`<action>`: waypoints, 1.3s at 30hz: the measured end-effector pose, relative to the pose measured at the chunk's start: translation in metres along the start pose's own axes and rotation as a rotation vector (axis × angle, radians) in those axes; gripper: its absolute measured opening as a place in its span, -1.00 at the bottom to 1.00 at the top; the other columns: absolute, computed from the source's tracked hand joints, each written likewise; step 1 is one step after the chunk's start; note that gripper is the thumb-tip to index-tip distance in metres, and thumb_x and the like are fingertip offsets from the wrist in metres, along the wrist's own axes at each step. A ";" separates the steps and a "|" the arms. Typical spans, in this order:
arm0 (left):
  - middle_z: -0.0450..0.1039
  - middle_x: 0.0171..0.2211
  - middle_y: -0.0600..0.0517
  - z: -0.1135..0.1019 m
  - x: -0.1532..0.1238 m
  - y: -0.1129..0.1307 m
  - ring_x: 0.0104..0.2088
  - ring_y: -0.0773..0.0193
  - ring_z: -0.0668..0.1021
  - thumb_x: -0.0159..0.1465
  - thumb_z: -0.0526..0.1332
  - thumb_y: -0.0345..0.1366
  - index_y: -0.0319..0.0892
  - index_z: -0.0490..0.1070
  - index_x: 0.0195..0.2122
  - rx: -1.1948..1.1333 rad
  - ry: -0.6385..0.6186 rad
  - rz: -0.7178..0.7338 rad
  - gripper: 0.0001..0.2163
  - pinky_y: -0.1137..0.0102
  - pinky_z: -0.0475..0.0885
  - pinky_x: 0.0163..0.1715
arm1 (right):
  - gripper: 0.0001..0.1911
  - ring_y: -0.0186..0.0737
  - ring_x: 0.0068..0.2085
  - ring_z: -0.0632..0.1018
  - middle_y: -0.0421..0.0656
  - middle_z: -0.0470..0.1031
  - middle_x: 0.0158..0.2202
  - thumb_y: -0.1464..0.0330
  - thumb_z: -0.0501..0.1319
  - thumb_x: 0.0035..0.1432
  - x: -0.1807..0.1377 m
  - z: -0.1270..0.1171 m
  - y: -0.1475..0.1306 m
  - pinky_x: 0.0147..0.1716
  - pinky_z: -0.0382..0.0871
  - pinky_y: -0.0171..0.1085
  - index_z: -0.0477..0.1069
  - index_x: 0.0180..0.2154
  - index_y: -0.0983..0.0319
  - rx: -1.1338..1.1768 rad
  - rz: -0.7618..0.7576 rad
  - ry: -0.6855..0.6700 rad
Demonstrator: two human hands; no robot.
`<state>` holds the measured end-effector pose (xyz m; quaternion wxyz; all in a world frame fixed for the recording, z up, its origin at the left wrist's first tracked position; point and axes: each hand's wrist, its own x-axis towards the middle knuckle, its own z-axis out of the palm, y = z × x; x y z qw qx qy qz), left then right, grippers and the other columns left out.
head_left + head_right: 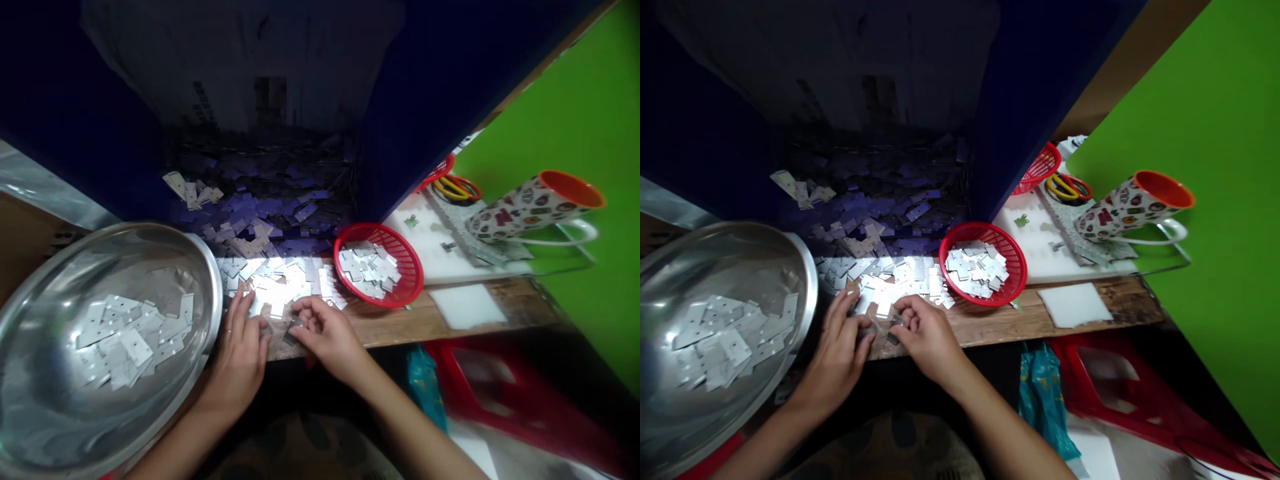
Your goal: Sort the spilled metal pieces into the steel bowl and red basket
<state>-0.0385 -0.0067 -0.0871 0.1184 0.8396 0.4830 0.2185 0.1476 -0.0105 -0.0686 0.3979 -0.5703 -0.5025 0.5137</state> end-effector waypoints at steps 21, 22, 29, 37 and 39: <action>0.54 -0.18 -0.08 -0.016 0.047 0.036 -0.21 0.30 0.57 0.33 0.04 -0.15 -0.25 0.41 -0.02 -2.127 -0.010 -1.238 -0.66 0.39 0.49 -0.20 | -0.68 -0.30 -0.44 0.59 -0.20 0.55 -0.45 0.30 0.39 0.00 -0.020 -0.007 -0.006 -0.36 0.55 -0.31 0.47 -0.18 0.25 0.730 0.166 0.302; 0.53 -0.09 -0.10 -0.016 0.047 0.036 -0.10 0.27 0.55 0.33 0.02 -0.12 -0.24 0.40 0.00 -2.157 -0.020 -1.220 -0.63 0.35 0.47 -0.09 | -0.69 -0.29 -0.43 0.60 -0.19 0.56 -0.44 0.30 0.39 0.01 -0.021 -0.007 -0.006 -0.34 0.55 -0.30 0.47 -0.18 0.24 0.712 0.157 0.313; 0.37 0.15 -0.17 -0.015 0.046 0.037 0.15 0.10 0.41 0.31 -0.01 0.00 -0.23 0.27 0.17 -2.261 -0.102 -1.071 -0.48 0.20 0.32 0.14 | -0.84 -0.15 -0.15 0.60 -0.09 0.59 -0.19 0.46 0.25 0.14 -0.029 -0.001 0.000 -0.08 0.51 -0.14 0.55 -0.22 0.16 0.039 -0.279 0.433; 0.31 0.20 -0.14 -0.019 0.043 0.035 0.20 0.07 0.35 0.30 -0.02 0.03 -0.19 0.20 0.23 -2.256 -0.118 -0.929 -0.44 0.21 0.25 0.16 | -0.40 -0.13 0.08 0.47 -0.05 0.42 0.08 0.60 0.17 0.15 -0.037 0.001 0.016 0.06 0.42 -0.13 0.28 0.16 0.02 -0.458 -0.662 0.305; 0.29 0.21 -0.15 -0.018 0.042 0.036 0.21 0.06 0.34 0.30 -0.03 0.04 -0.20 0.21 0.22 -2.268 -0.107 -0.910 -0.43 0.20 0.22 0.19 | -0.39 -0.13 0.07 0.47 -0.03 0.42 0.05 0.59 0.17 0.16 -0.036 0.001 0.018 0.06 0.41 -0.14 0.24 0.19 0.04 -0.476 -0.662 0.319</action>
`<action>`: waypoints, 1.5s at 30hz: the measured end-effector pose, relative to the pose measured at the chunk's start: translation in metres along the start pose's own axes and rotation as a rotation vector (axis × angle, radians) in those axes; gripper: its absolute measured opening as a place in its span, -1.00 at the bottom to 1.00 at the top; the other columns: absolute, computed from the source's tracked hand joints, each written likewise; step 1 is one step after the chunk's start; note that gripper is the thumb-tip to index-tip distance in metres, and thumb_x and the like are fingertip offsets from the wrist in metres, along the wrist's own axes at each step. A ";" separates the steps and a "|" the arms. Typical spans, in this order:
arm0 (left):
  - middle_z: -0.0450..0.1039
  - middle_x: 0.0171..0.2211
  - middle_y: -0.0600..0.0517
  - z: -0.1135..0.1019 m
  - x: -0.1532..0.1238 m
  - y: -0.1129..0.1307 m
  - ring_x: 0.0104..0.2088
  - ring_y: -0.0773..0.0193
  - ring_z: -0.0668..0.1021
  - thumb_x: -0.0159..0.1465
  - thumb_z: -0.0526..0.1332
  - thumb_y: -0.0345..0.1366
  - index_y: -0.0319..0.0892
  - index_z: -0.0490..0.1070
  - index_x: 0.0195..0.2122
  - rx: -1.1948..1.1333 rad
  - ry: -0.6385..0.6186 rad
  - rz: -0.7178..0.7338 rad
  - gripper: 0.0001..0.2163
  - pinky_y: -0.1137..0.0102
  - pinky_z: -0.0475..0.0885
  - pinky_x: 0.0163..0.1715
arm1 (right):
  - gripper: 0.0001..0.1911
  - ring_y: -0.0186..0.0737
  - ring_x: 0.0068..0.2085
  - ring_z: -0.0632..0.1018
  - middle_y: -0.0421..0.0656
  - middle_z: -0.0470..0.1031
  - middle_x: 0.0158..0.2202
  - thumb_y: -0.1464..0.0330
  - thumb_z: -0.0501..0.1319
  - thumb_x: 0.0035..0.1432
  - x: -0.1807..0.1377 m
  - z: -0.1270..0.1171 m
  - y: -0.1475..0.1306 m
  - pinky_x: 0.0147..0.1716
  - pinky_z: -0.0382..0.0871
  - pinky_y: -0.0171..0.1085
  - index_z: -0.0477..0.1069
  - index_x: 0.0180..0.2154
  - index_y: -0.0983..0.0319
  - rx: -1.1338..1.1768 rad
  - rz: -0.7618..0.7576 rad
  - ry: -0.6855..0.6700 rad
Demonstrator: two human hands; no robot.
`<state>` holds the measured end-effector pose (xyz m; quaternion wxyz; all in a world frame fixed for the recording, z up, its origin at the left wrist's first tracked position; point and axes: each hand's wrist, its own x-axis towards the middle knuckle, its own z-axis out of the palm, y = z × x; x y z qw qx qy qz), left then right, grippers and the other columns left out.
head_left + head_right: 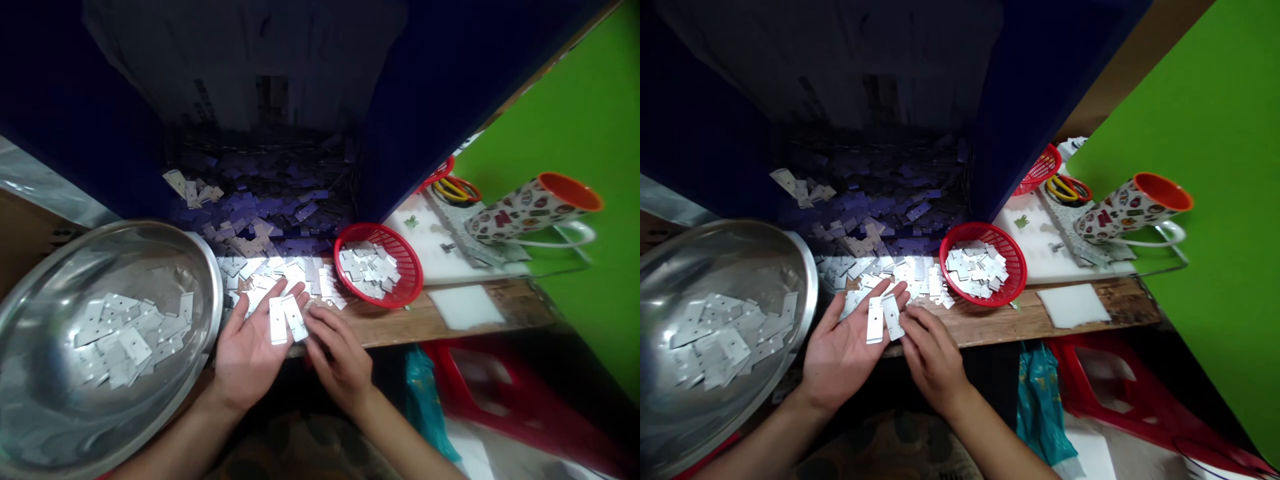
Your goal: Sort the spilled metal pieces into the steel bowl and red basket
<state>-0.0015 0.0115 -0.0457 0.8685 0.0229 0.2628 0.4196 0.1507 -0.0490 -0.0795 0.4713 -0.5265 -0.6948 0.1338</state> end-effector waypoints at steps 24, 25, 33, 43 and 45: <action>0.44 -0.09 -0.13 0.016 -0.004 -0.002 0.13 0.07 0.40 0.36 0.00 -0.17 -0.28 0.38 -0.06 0.090 0.254 -0.038 -0.68 0.23 0.15 0.23 | -0.65 -0.14 -0.15 0.53 -0.04 0.52 -0.08 0.43 0.08 0.23 0.008 -0.001 0.003 -0.22 0.44 -0.18 0.39 0.04 0.17 -0.335 -0.327 -0.284; 0.44 -0.07 -0.13 0.017 -0.004 -0.002 0.14 0.08 0.40 0.35 0.00 -0.16 -0.28 0.38 -0.06 0.088 0.258 -0.040 -0.68 0.23 0.15 0.23 | -0.66 -0.13 -0.16 0.53 -0.04 0.52 -0.08 0.43 0.09 0.23 0.008 -0.001 0.003 -0.23 0.44 -0.18 0.39 0.03 0.18 -0.337 -0.336 -0.295; 0.43 -0.02 -0.14 0.010 -0.009 -0.007 0.12 0.09 0.39 0.35 0.03 -0.20 -0.25 0.36 0.04 0.249 0.115 -0.032 -0.67 0.21 0.21 0.19 | -0.75 -0.21 -0.24 0.60 -0.07 0.60 -0.24 0.48 0.12 0.24 0.017 -0.001 0.000 -0.22 0.51 -0.25 0.47 -0.08 0.20 0.119 0.149 0.017; 0.35 -0.02 -0.07 0.004 -0.010 -0.008 -0.03 0.18 0.40 0.28 0.17 -0.32 -0.21 0.49 -0.17 0.444 0.139 0.008 -0.84 0.29 0.41 -0.09 | -0.71 -0.36 -0.61 0.51 -0.19 0.51 -0.61 0.25 0.38 0.01 0.033 -0.004 0.009 -0.57 0.46 -0.41 0.55 -0.26 0.32 0.943 1.033 0.100; 0.34 -0.02 -0.06 0.004 -0.010 -0.008 -0.04 0.19 0.40 0.27 0.19 -0.32 -0.21 0.50 -0.19 0.446 0.164 0.015 -0.85 0.29 0.42 -0.10 | -0.71 -0.35 -0.59 0.52 -0.18 0.53 -0.59 0.25 0.37 0.02 0.032 -0.003 0.007 -0.56 0.46 -0.42 0.55 -0.26 0.32 0.951 1.031 0.089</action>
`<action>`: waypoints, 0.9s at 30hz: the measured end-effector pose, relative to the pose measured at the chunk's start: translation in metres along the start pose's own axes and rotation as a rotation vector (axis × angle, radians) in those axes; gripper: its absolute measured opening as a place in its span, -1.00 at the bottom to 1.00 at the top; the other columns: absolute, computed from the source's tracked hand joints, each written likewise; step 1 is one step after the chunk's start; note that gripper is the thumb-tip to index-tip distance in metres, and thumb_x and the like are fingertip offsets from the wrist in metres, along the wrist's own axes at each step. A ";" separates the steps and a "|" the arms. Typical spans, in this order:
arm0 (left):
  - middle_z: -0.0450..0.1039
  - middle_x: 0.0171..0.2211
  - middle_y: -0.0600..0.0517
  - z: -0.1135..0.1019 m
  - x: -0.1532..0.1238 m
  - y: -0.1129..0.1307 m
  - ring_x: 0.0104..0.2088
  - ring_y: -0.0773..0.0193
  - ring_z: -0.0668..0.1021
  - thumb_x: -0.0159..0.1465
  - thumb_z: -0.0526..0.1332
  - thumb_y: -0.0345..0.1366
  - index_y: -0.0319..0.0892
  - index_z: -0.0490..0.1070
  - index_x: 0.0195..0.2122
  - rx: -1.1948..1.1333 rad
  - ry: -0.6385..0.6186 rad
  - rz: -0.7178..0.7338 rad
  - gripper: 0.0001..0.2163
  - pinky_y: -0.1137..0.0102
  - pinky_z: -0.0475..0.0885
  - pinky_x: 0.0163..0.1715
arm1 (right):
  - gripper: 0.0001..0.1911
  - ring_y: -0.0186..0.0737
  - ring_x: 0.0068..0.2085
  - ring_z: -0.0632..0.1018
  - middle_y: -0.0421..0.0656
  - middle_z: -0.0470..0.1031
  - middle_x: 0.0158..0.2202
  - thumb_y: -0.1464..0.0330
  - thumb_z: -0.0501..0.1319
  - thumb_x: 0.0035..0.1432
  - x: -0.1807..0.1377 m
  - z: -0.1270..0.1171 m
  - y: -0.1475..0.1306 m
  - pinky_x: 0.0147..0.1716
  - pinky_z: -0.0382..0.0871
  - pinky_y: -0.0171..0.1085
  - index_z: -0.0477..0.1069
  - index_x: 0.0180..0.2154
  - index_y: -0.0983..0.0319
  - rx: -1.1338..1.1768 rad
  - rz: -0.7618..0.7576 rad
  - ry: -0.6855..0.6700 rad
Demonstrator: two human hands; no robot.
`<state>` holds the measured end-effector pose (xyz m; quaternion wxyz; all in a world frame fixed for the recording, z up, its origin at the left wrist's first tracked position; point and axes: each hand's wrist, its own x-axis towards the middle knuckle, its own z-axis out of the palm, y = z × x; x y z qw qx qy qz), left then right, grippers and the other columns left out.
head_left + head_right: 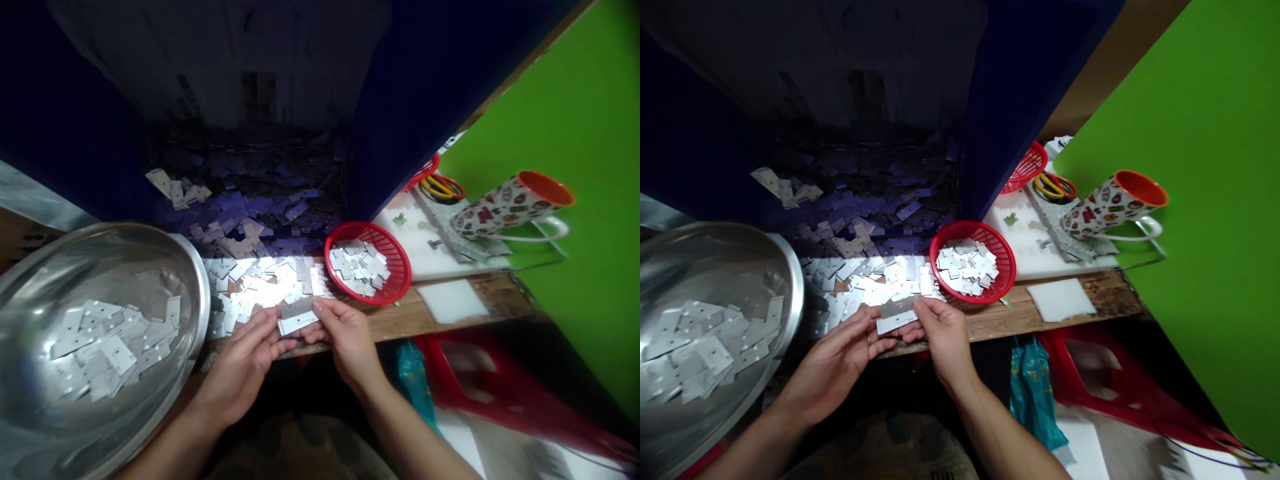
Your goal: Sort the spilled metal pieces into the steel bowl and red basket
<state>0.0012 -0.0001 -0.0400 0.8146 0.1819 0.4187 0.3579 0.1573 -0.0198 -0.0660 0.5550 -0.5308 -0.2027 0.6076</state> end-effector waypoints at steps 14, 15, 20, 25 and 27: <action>0.43 -0.44 0.03 -0.023 -0.017 -0.003 -0.55 0.36 0.39 0.27 0.11 -0.05 -0.17 0.40 -0.38 0.828 -0.214 -0.088 -0.72 0.45 0.22 -0.55 | -0.63 -0.09 -0.17 0.59 -0.03 0.57 -0.11 0.32 0.20 0.20 0.007 -0.049 -0.081 -0.08 0.47 -0.06 0.42 0.05 0.20 -1.125 -0.913 0.583; 0.42 -0.46 0.04 -0.025 -0.017 -0.005 -0.54 0.34 0.39 0.28 0.09 -0.07 -0.16 0.40 -0.39 0.902 -0.199 -0.062 -0.72 0.44 0.22 -0.54 | -0.64 -0.07 -0.09 0.56 -0.02 0.53 -0.05 0.36 0.17 0.22 0.007 -0.047 -0.079 -0.02 0.43 -0.04 0.41 0.06 0.20 -1.219 -0.980 0.537; 0.42 -0.32 -0.04 -0.032 -0.003 -0.006 -0.27 0.13 0.47 0.27 0.12 -0.19 -0.10 0.41 -0.31 1.319 0.075 0.443 -0.85 0.32 0.27 -0.23 | -0.72 -0.08 -0.10 0.48 -0.01 0.46 -0.11 0.51 0.08 0.22 0.010 -0.007 -0.049 -0.13 0.44 -0.14 0.45 -0.08 0.22 -1.436 -0.990 -0.048; 0.36 -0.37 -0.07 -0.027 0.019 0.000 -0.42 0.08 0.45 0.25 0.12 -0.12 -0.13 0.34 -0.30 1.540 0.277 0.480 -0.82 0.30 0.20 -0.39 | -0.72 -0.05 -0.15 0.41 -0.02 0.38 -0.16 0.50 0.16 0.18 0.034 0.026 -0.035 -0.20 0.35 -0.15 0.41 -0.06 0.20 -1.775 -0.846 -0.311; 0.35 -0.43 -0.06 -0.023 0.025 0.003 -0.47 0.08 0.44 0.23 0.15 -0.13 -0.13 0.32 -0.33 1.534 0.308 0.435 -0.82 0.31 0.17 -0.42 | -0.71 -0.05 -0.14 0.39 -0.02 0.37 -0.17 0.50 0.16 0.18 0.043 0.032 -0.037 -0.20 0.31 -0.15 0.39 -0.04 0.21 -1.831 -0.856 -0.363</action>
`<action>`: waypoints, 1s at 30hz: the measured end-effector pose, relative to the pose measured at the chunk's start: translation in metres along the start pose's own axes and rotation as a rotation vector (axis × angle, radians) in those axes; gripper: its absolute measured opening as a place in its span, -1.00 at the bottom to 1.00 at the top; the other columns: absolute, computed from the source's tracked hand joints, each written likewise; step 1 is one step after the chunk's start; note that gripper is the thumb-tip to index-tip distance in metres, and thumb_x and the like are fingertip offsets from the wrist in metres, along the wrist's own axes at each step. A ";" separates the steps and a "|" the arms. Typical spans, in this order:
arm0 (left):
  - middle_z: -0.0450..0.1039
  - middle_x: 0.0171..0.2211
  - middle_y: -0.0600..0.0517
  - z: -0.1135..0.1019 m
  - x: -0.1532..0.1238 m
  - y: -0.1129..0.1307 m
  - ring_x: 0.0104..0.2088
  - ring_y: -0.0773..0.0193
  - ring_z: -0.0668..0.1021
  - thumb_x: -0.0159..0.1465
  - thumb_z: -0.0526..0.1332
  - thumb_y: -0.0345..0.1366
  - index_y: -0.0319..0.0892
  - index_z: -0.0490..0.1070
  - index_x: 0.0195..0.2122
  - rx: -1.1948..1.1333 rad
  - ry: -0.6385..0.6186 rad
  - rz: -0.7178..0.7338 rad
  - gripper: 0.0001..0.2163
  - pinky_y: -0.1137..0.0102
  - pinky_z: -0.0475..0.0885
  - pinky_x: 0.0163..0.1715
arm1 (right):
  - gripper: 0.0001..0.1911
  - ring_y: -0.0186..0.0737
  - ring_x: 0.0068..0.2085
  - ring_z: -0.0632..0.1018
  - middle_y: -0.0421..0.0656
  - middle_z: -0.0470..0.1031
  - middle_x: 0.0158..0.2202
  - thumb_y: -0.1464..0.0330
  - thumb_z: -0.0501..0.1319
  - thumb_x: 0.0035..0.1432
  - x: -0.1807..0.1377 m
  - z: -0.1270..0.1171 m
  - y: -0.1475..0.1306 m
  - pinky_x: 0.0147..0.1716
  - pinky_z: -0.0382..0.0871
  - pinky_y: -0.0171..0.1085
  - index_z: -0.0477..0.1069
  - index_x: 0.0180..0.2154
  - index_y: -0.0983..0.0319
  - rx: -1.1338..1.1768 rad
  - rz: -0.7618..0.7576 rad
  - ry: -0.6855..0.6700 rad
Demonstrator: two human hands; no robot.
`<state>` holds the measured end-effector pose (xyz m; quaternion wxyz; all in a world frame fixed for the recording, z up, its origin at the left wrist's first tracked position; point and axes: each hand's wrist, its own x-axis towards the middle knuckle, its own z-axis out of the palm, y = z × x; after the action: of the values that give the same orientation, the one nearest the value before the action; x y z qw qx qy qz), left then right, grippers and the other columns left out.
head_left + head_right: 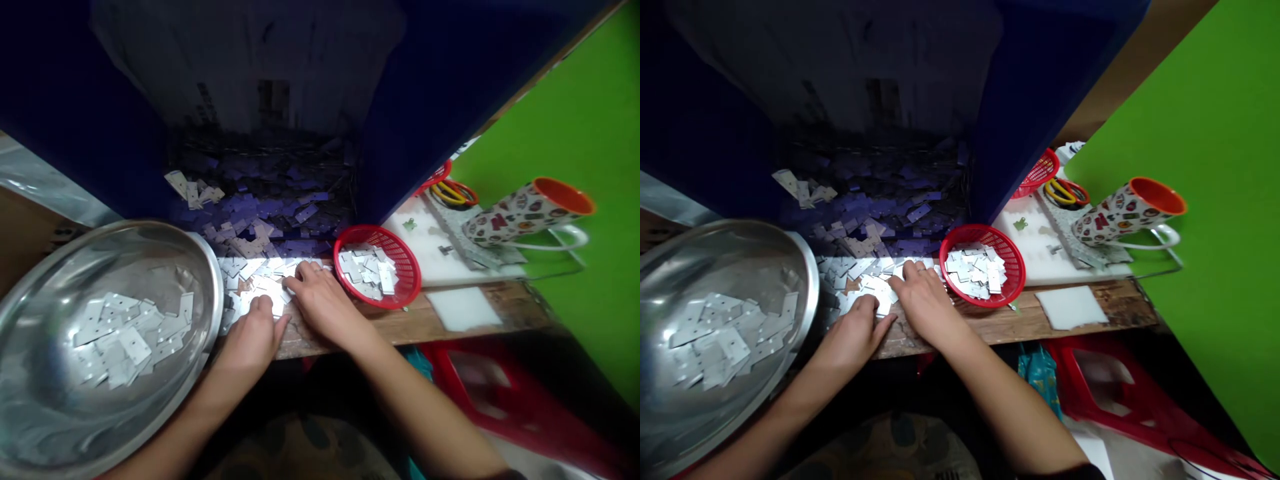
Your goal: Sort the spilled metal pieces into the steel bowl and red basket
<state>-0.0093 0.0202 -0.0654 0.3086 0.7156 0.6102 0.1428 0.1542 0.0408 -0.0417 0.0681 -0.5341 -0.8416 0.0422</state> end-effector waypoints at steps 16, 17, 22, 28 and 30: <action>0.11 -0.71 0.22 0.002 0.000 -0.003 -0.69 0.43 0.17 0.25 0.10 -0.06 -0.12 0.19 -0.50 -0.667 -0.138 -0.102 -0.72 0.50 0.03 -0.64 | -0.76 -0.28 -0.34 0.47 -0.17 0.46 -0.29 0.43 0.17 0.20 -0.030 0.003 -0.008 -0.34 0.38 -0.29 0.38 -0.07 0.19 1.000 0.325 0.322; 0.11 -0.72 0.24 0.001 -0.002 -0.001 -0.72 0.45 0.15 0.25 0.11 -0.05 -0.12 0.19 -0.47 -0.775 -0.157 -0.145 -0.72 0.51 0.01 -0.67 | -0.75 -0.33 -0.44 0.46 -0.21 0.44 -0.34 0.39 0.20 0.18 -0.035 0.006 -0.012 -0.45 0.36 -0.33 0.38 -0.07 0.18 1.187 0.432 0.332; 0.30 -0.61 0.19 0.000 -0.012 0.010 -0.69 0.49 0.34 0.18 0.26 -0.10 -0.17 0.26 -0.42 -1.200 -0.141 -0.305 -0.73 0.57 0.11 -0.72 | -0.61 -0.43 -0.57 0.45 -0.31 0.39 -0.41 0.32 0.32 0.04 -0.050 0.016 -0.024 -0.53 0.38 -0.39 0.34 -0.08 0.21 1.735 0.723 0.338; 0.46 -0.53 0.07 0.001 -0.016 0.014 -0.58 0.37 0.51 0.14 0.31 -0.14 -0.20 0.29 -0.37 -1.221 -0.141 -0.312 -0.73 0.54 0.33 -0.64 | -0.56 -0.40 -0.53 0.50 -0.30 0.42 -0.41 0.36 0.35 -0.02 -0.051 0.015 -0.025 -0.47 0.44 -0.36 0.32 -0.07 0.21 1.783 0.735 0.384; 0.50 -0.50 0.04 0.000 -0.017 0.013 -0.55 0.37 0.53 0.15 0.31 -0.15 -0.21 0.29 -0.37 -1.226 -0.143 -0.316 -0.73 0.54 0.35 -0.61 | -0.56 -0.40 -0.52 0.50 -0.29 0.43 -0.40 0.37 0.35 -0.02 -0.051 0.015 -0.026 -0.47 0.43 -0.37 0.33 -0.07 0.21 1.786 0.726 0.382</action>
<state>-0.0027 0.0031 -0.0550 0.7195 0.3180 0.4938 0.3706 0.1504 -0.0158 -0.0560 0.5647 -0.5104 -0.2599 0.5942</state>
